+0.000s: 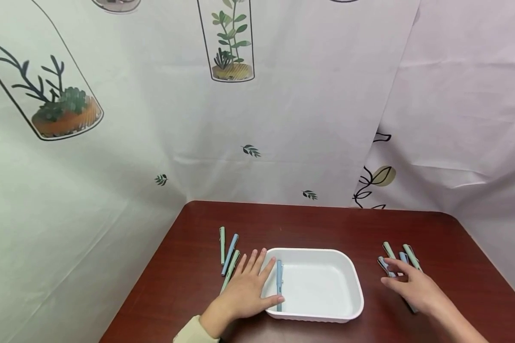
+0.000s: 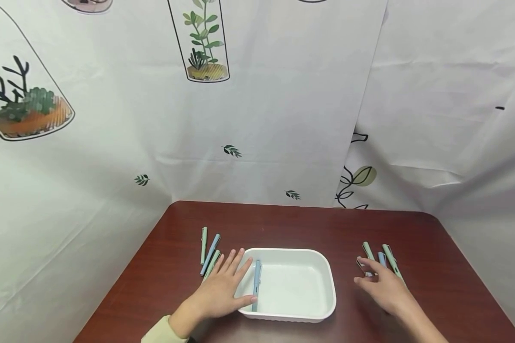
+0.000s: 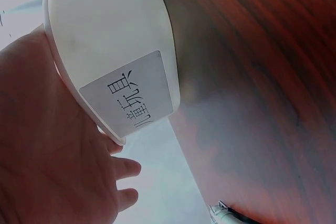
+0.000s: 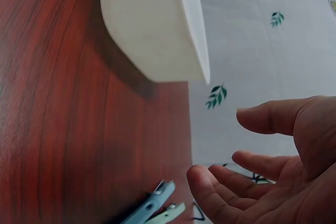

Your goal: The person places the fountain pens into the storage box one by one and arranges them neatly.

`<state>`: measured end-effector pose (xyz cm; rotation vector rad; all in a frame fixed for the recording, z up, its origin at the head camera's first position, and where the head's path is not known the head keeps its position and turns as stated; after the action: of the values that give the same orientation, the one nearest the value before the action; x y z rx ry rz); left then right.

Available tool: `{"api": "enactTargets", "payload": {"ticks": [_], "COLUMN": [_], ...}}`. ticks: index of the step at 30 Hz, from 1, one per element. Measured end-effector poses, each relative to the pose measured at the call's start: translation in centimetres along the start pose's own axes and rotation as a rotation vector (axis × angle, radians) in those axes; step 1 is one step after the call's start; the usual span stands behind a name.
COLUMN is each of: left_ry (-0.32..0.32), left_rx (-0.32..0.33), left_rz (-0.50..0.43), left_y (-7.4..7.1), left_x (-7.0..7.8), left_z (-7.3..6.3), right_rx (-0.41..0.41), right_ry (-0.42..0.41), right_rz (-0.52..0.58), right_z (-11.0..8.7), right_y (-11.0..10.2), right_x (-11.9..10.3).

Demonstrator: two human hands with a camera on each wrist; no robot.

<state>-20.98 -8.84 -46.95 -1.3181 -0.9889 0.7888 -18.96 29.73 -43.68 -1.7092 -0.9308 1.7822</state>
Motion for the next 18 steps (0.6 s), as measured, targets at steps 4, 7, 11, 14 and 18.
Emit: {"api": "enactTargets", "payload": {"ticks": [4,7,11,14,18], "left_ry": [-0.003,-0.004,-0.006,-0.005,0.002], "left_rx": [0.002,0.003,0.002,0.005,0.011], "left_rz": [0.003,0.002,-0.001,0.001,0.001], "left_y": [-0.1,-0.2,-0.2,-0.2,0.0], "left_x": [0.0,0.1,0.1,0.0,0.0], "left_z": [0.0,0.0,0.0,-0.1,-0.1], "right_rx": [-0.006,-0.007,-0.001,0.01,0.018], "right_ry": [0.044,0.066,0.074,0.068,0.064], "right_rz": [0.004,0.006,-0.015,-0.042,-0.076], "right_z": [0.3,0.5,0.8,0.9,1.0], "right_y": [0.0,0.0,0.2,0.3,0.6], "right_x": [0.9,1.6,2.4,2.9,3.7]}}
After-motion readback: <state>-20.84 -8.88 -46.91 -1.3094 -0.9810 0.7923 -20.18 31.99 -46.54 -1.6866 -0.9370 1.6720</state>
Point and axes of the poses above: each hand's wrist, its own z-axis towards the middle knuckle, its own y-axis out of the palm, x = y × z, the point moved 5 cm from there along z, towards the middle knuckle, and after that the axes turned 8 degrees about -y, right-handed, at the moved point
